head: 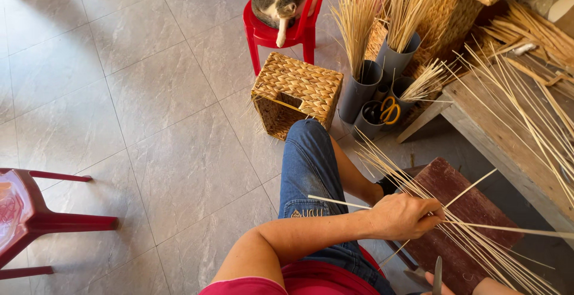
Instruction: The person sits on a low stool and splits thin bamboo strips with a small knife, drawing each strip against the blade to shave and even it, then sets finished strips on a growing pile on the work block and reaches for the next one.
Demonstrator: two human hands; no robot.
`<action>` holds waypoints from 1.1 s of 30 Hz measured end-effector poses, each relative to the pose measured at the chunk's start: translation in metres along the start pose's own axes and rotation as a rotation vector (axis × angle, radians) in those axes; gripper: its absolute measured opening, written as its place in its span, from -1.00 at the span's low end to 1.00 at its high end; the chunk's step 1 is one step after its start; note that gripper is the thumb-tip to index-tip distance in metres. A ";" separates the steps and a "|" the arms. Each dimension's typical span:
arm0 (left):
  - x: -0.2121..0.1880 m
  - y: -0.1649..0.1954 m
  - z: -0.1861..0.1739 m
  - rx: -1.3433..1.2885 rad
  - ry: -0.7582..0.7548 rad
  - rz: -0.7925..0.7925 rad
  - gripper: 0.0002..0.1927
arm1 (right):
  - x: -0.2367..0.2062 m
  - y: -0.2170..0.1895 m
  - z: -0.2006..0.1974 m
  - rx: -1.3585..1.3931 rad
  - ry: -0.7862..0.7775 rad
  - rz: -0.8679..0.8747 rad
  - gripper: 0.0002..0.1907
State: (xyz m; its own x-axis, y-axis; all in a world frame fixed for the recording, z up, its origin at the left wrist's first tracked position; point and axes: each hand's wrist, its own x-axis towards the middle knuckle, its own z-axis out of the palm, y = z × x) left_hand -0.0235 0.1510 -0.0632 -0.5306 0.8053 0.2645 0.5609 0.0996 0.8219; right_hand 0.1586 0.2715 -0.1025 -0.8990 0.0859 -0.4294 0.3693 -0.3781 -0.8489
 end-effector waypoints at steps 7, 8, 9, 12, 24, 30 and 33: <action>-0.021 0.008 -0.025 -0.152 -0.005 -0.003 -0.75 | -0.016 0.020 0.000 -0.151 0.091 -0.034 -0.42; -0.023 0.010 -0.028 -0.182 -0.011 0.000 -0.76 | -0.020 0.021 -0.004 -0.190 0.097 -0.056 -0.43; -0.025 0.013 -0.032 -0.184 -0.019 -0.020 -0.77 | -0.025 0.022 -0.009 -0.245 0.098 -0.094 -0.43; -0.032 0.026 -0.040 -0.220 -0.028 -0.029 -0.79 | -0.056 0.010 -0.022 -0.346 0.150 -0.267 -0.45; -0.056 0.076 -0.049 -0.365 -0.207 -0.076 -0.89 | -0.103 -0.062 0.082 0.067 0.279 -0.317 -0.41; -0.062 0.078 -0.051 -0.400 -0.292 -0.182 -0.90 | -0.104 -0.052 0.079 0.073 0.267 -0.365 -0.53; -0.066 0.077 -0.051 -0.436 -0.314 -0.167 -0.89 | -0.109 -0.045 0.080 0.083 0.271 -0.380 -0.54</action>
State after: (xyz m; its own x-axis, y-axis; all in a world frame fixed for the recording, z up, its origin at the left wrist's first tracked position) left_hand 0.0225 0.0755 0.0086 -0.3372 0.9414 0.0048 0.1352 0.0434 0.9899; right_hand 0.2211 0.2057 0.0067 -0.8691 0.4656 -0.1670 -0.0042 -0.3447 -0.9387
